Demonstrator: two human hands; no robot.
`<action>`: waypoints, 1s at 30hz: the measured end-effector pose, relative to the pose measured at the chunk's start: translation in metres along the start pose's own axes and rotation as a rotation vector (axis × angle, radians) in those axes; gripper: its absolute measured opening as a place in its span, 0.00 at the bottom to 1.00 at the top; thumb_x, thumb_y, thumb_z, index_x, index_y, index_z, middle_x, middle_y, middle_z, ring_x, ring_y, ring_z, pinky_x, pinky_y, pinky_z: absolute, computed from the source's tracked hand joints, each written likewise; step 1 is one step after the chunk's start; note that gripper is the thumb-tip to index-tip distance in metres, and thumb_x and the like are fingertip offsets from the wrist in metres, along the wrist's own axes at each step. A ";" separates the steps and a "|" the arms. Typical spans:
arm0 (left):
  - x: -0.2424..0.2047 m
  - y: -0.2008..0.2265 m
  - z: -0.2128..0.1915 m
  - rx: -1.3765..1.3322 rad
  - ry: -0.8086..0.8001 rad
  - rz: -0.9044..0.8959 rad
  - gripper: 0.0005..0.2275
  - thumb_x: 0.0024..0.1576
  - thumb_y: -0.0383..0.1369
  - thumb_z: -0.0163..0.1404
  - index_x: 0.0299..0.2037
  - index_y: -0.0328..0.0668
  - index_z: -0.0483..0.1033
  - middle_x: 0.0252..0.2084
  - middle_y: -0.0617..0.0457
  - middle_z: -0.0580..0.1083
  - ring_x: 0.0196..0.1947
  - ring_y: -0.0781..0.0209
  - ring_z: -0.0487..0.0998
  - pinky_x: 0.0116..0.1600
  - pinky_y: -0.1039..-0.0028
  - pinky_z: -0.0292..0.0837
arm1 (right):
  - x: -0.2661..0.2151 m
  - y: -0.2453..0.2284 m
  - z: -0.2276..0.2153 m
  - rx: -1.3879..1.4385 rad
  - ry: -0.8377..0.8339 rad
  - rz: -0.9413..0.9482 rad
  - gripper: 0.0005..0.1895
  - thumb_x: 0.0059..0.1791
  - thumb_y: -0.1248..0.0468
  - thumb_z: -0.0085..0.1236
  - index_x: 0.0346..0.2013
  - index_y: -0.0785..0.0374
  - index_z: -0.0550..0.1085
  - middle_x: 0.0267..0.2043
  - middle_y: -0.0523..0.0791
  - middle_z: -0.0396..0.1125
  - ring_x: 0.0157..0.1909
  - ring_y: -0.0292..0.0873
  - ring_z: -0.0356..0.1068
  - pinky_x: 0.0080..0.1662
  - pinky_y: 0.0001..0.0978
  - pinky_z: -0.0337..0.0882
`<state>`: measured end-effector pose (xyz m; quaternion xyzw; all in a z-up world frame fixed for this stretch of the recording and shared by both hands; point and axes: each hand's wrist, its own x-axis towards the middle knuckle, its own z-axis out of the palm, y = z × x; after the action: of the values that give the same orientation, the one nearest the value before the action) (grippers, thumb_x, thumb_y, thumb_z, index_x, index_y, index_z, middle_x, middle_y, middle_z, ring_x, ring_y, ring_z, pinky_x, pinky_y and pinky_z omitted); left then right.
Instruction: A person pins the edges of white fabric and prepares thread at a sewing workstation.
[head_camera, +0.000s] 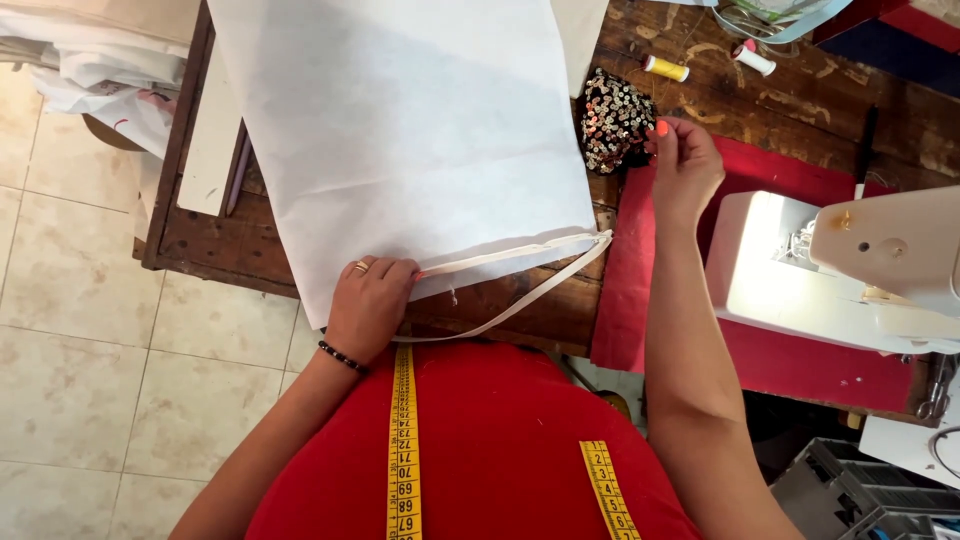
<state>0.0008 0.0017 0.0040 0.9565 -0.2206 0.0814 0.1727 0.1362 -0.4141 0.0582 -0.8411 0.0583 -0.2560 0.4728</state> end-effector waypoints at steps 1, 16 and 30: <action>0.000 -0.001 0.002 0.001 0.000 0.000 0.04 0.65 0.35 0.51 0.42 0.50 0.78 0.33 0.55 0.76 0.39 0.57 0.80 0.46 0.70 0.72 | 0.001 0.003 -0.001 0.001 0.000 0.000 0.04 0.58 0.68 0.59 0.43 0.67 0.79 0.34 0.51 0.77 0.34 0.39 0.77 0.34 0.24 0.77; 0.000 -0.001 0.005 -0.001 0.033 0.011 0.03 0.64 0.35 0.52 0.42 0.51 0.78 0.31 0.56 0.75 0.38 0.57 0.80 0.46 0.70 0.72 | 0.005 0.014 0.012 -0.339 -0.108 -0.196 0.06 0.50 0.67 0.73 0.41 0.55 0.84 0.38 0.43 0.70 0.36 0.42 0.75 0.40 0.32 0.75; -0.003 0.001 0.007 -0.010 0.050 0.007 0.03 0.63 0.35 0.53 0.41 0.51 0.78 0.31 0.55 0.75 0.37 0.56 0.80 0.46 0.70 0.72 | 0.002 0.009 0.016 -0.313 -0.144 -0.148 0.10 0.48 0.70 0.74 0.41 0.56 0.81 0.33 0.43 0.69 0.36 0.43 0.75 0.40 0.31 0.76</action>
<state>-0.0014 -0.0002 -0.0028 0.9525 -0.2200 0.1049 0.1828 0.1470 -0.4076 0.0446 -0.9226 0.0013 -0.2171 0.3188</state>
